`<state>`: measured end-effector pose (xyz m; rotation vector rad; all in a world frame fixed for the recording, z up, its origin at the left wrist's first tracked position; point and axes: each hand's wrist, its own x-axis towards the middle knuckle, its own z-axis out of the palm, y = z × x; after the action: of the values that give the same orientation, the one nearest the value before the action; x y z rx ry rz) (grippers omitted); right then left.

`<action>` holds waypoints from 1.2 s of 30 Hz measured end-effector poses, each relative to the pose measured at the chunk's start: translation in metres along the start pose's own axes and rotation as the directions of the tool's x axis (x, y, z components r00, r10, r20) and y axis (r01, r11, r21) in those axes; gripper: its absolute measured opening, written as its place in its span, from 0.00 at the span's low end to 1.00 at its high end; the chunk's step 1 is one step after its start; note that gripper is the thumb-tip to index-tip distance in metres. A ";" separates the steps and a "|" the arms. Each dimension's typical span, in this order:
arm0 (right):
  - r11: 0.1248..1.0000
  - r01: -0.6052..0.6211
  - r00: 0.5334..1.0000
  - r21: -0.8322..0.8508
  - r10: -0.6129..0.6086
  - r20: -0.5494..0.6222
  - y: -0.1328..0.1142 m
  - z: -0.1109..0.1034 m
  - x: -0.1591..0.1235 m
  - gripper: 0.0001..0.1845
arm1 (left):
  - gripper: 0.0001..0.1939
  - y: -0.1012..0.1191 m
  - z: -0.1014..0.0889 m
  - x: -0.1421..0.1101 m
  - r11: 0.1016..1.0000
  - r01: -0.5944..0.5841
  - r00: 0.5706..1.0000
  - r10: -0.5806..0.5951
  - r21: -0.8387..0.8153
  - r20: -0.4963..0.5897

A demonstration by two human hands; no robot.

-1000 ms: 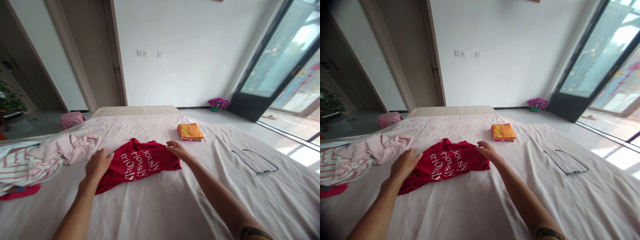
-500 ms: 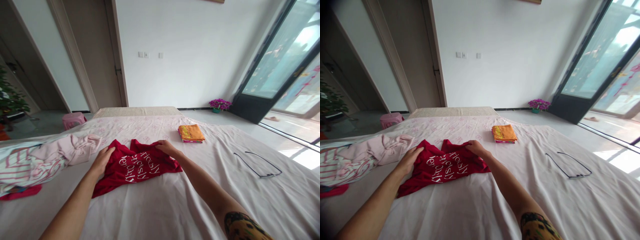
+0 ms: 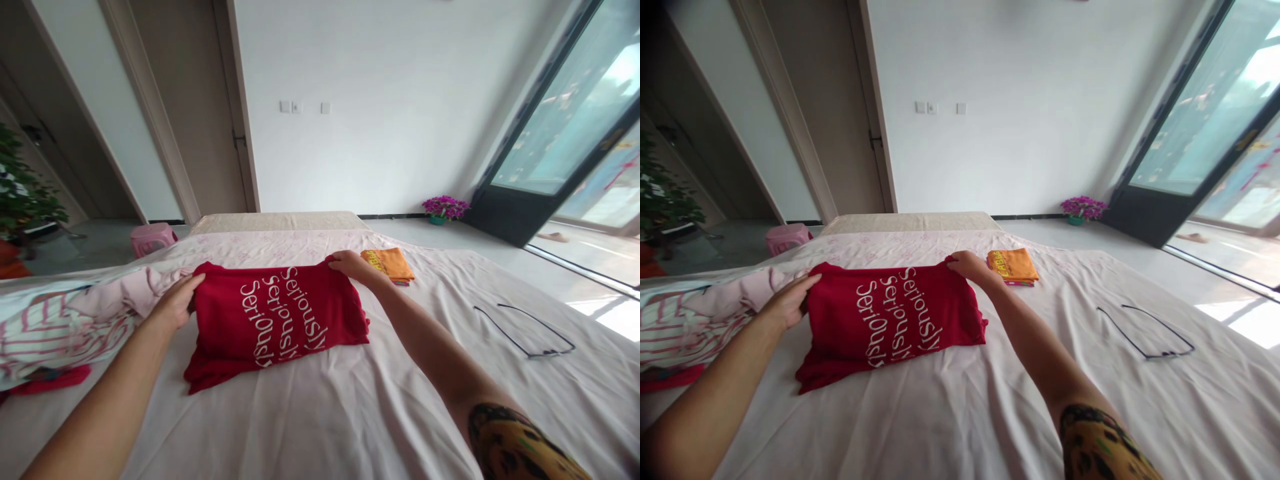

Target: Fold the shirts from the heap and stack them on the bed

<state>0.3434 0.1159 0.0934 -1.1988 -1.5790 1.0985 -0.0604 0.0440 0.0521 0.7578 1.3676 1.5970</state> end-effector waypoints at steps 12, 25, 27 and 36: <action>0.792 0.587 0.790 0.166 -0.516 -0.331 -0.062 -0.009 0.036 0.10 | 0.03 0.098 0.036 -0.012 0.801 -0.552 0.783 0.593 -0.232 0.186; 0.820 0.095 0.995 -0.564 -0.081 0.050 0.105 -0.005 -0.047 0.17 | 0.15 -0.080 -0.025 -0.027 0.379 -0.393 0.919 0.178 0.838 0.351; 0.729 0.092 0.995 -0.679 -0.097 0.030 0.093 0.008 -0.045 0.15 | 0.19 -0.079 -0.006 -0.037 0.244 -0.433 0.895 0.236 0.868 0.380; 0.543 0.081 0.995 -0.836 0.000 0.097 0.089 0.036 -0.041 0.18 | 0.15 -0.084 -0.003 -0.033 0.092 -0.320 0.938 0.170 0.943 0.301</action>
<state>0.3369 0.0840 -0.0058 -1.7161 -2.3075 0.2744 -0.0300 0.0136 -0.0272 1.9475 2.2836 0.5162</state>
